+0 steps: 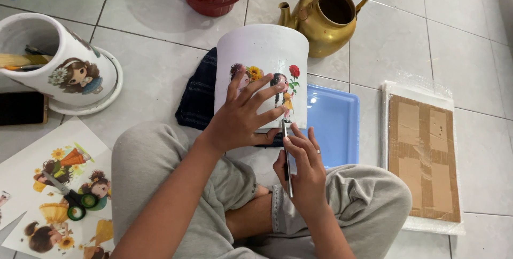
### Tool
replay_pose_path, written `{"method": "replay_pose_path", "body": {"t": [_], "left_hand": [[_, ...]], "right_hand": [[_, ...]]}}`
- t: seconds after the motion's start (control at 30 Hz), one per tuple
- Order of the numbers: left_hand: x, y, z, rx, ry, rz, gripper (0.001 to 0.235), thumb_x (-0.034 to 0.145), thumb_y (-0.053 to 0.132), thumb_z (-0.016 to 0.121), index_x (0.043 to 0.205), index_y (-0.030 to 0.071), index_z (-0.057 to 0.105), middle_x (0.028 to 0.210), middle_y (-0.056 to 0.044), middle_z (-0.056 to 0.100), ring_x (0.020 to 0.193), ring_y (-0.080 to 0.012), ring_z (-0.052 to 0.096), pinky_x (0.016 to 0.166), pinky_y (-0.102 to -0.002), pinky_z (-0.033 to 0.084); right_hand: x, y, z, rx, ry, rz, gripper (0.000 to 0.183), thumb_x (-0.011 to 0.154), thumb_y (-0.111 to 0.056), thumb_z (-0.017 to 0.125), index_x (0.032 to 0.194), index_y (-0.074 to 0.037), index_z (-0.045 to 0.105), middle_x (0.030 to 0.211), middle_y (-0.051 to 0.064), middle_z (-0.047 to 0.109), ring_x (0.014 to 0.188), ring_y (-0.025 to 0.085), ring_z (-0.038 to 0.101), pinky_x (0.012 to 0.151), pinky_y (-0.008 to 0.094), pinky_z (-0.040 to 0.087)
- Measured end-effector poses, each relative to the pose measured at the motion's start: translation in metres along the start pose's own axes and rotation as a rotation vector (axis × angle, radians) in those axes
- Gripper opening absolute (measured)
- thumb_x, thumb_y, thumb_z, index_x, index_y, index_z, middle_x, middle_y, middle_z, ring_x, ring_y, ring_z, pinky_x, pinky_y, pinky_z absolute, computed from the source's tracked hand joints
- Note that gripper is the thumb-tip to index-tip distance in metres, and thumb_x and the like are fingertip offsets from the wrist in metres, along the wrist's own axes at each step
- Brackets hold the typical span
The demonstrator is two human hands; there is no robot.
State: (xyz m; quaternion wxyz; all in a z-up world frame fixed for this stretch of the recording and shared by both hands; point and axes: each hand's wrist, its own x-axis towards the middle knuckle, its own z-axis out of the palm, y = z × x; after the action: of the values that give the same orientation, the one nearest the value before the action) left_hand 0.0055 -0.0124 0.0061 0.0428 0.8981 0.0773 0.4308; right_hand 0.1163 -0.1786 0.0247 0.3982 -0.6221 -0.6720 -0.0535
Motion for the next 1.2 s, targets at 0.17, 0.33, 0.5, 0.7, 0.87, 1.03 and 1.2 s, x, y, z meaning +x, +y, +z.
{"method": "replay_pose_path", "body": {"t": [0.17, 0.33, 0.5, 0.7, 0.87, 1.03, 1.2], "left_hand": [[-0.004, -0.004, -0.003, 0.050, 0.032, -0.016, 0.027, 0.095, 0.041, 0.062, 0.110, 0.019, 0.064, 0.136, -0.009, 0.052, 0.131, -0.0289, 0.047, 0.109, -0.065, 0.029], [-0.007, -0.006, -0.003, 0.072, 0.043, -0.025, 0.028, 0.094, 0.041, 0.066, 0.112, 0.020, 0.064, 0.136, -0.008, 0.053, 0.131, -0.0279, 0.047, 0.109, -0.064, 0.029], [-0.007, -0.007, -0.002, 0.096, 0.038, -0.027, 0.029, 0.094, 0.043, 0.067, 0.113, 0.021, 0.063, 0.137, -0.008, 0.054, 0.130, -0.0275, 0.049, 0.108, -0.063, 0.033], [-0.008, -0.006, 0.000, 0.097, -0.002, -0.039, 0.032, 0.093, 0.043, 0.066, 0.117, 0.021, 0.063, 0.138, -0.008, 0.053, 0.131, -0.0281, 0.047, 0.109, -0.063, 0.032], [-0.010, -0.006, 0.001, 0.055, -0.015, -0.077, 0.038, 0.094, 0.042, 0.065, 0.123, 0.019, 0.056, 0.139, -0.007, 0.052, 0.132, -0.0279, 0.049, 0.111, -0.060, 0.032], [-0.010, -0.008, 0.002, 0.040, -0.011, -0.090, 0.041, 0.093, 0.042, 0.064, 0.124, 0.016, 0.054, 0.139, -0.008, 0.052, 0.132, -0.0298, 0.050, 0.112, -0.059, 0.030], [-0.010, -0.008, 0.003, 0.035, -0.014, -0.089, 0.043, 0.092, 0.041, 0.068, 0.124, 0.016, 0.055, 0.138, -0.009, 0.053, 0.132, -0.0298, 0.050, 0.112, -0.059, 0.032]], "right_hand": [[0.007, 0.014, -0.011, 0.042, -0.106, -0.100, 0.030, 0.089, 0.008, 0.062, 0.117, 0.000, 0.056, 0.114, 0.015, 0.062, 0.124, 0.037, 0.059, 0.113, 0.057, 0.041], [0.014, 0.019, -0.015, 0.116, -0.164, -0.119, 0.033, 0.089, 0.007, 0.064, 0.120, 0.001, 0.057, 0.118, 0.015, 0.063, 0.125, 0.037, 0.059, 0.112, 0.057, 0.043], [0.016, 0.017, -0.017, 0.145, -0.136, -0.096, 0.024, 0.090, 0.005, 0.060, 0.113, 0.002, 0.058, 0.109, 0.017, 0.065, 0.120, 0.037, 0.062, 0.112, 0.057, 0.043], [0.022, 0.016, -0.031, 0.251, -0.177, -0.013, 0.023, 0.091, 0.003, 0.056, 0.113, -0.001, 0.055, 0.110, 0.014, 0.064, 0.120, 0.035, 0.063, 0.117, 0.061, 0.039], [0.027, 0.023, -0.025, 0.251, -0.142, 0.026, 0.026, 0.090, 0.006, 0.057, 0.116, 0.000, 0.055, 0.115, 0.016, 0.064, 0.121, 0.034, 0.063, 0.118, 0.058, 0.039], [0.033, 0.026, -0.022, 0.240, -0.120, 0.015, 0.025, 0.091, 0.004, 0.058, 0.116, 0.000, 0.056, 0.115, 0.016, 0.066, 0.117, 0.033, 0.066, 0.116, 0.055, 0.041], [0.034, 0.028, -0.020, 0.178, -0.122, 0.009, 0.024, 0.090, 0.003, 0.061, 0.113, -0.002, 0.058, 0.114, 0.013, 0.068, 0.113, 0.029, 0.068, 0.115, 0.052, 0.039]]}}
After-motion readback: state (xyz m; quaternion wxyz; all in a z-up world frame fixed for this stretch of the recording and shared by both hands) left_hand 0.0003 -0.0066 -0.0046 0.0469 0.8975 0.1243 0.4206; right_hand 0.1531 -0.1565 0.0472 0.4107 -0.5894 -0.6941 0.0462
